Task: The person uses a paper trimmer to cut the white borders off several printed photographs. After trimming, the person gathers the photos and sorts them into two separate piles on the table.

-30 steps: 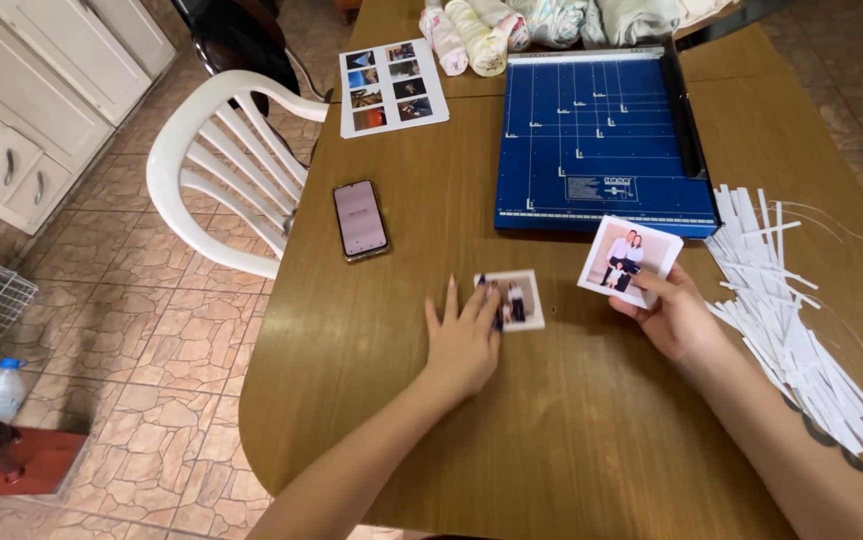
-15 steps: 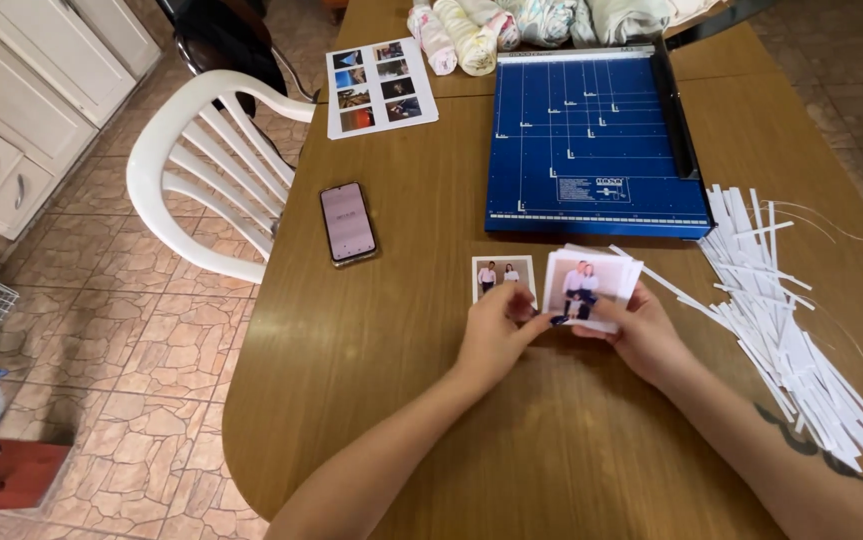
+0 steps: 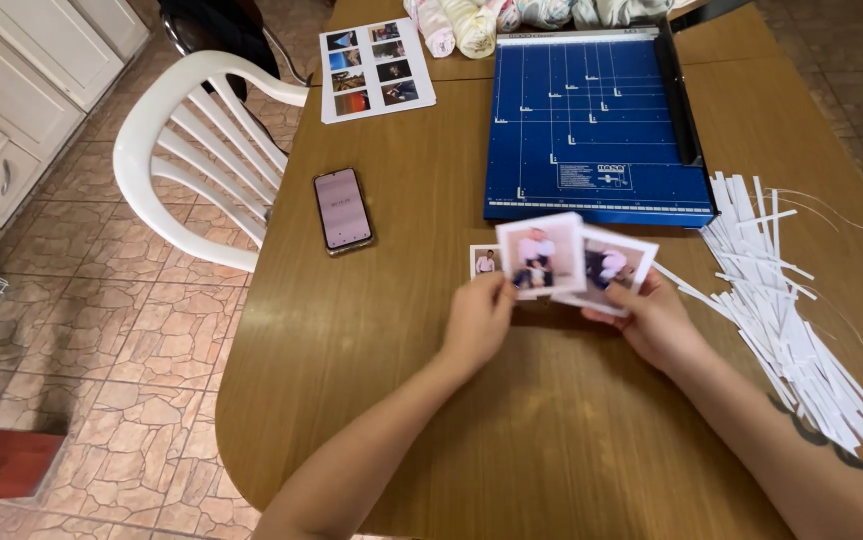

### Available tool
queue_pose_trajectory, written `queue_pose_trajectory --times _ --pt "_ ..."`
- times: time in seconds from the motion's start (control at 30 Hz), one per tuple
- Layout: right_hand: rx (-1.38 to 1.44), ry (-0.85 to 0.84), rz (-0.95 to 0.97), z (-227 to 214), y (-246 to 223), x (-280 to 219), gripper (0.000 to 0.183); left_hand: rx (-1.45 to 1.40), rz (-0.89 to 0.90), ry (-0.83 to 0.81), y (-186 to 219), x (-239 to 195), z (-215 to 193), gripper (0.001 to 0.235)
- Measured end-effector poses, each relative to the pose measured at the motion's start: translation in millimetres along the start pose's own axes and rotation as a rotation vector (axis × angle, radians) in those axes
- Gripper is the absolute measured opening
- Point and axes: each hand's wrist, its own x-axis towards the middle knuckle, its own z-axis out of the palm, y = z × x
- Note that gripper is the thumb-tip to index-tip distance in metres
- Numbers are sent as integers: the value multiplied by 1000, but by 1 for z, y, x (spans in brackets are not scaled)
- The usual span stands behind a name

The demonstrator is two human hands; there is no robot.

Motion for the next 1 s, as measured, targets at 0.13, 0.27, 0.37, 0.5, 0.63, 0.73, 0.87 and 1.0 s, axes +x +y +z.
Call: queue_pose_trajectory --times 0.13,0.27,0.37,0.5,0.63,0.73,0.87,1.0 --pt "20 65 -57 -21 -15 12 41 119 -158 -26 6 4 -31 30" --pt "45 76 -91 -31 -25 18 43 459 -292 -126 -7 8 -42 36" --pt "66 57 -94 -25 -28 14 44 587 -315 -165 -11 11 -45 38" --pt "54 46 -77 -10 -25 2 46 793 -47 49 -32 9 -31 31" --pt "5 36 -55 7 -20 -11 48 392 193 132 33 1 -26 21" --pt "-55 -1 -10 21 -16 -21 48 -140 143 51 46 -5 -1 36" --pt "-36 -40 51 21 -6 -21 52 -138 116 99 43 -10 9 25" --pt "-51 -39 47 11 0 -15 53 -103 63 87 35 -8 7 30"
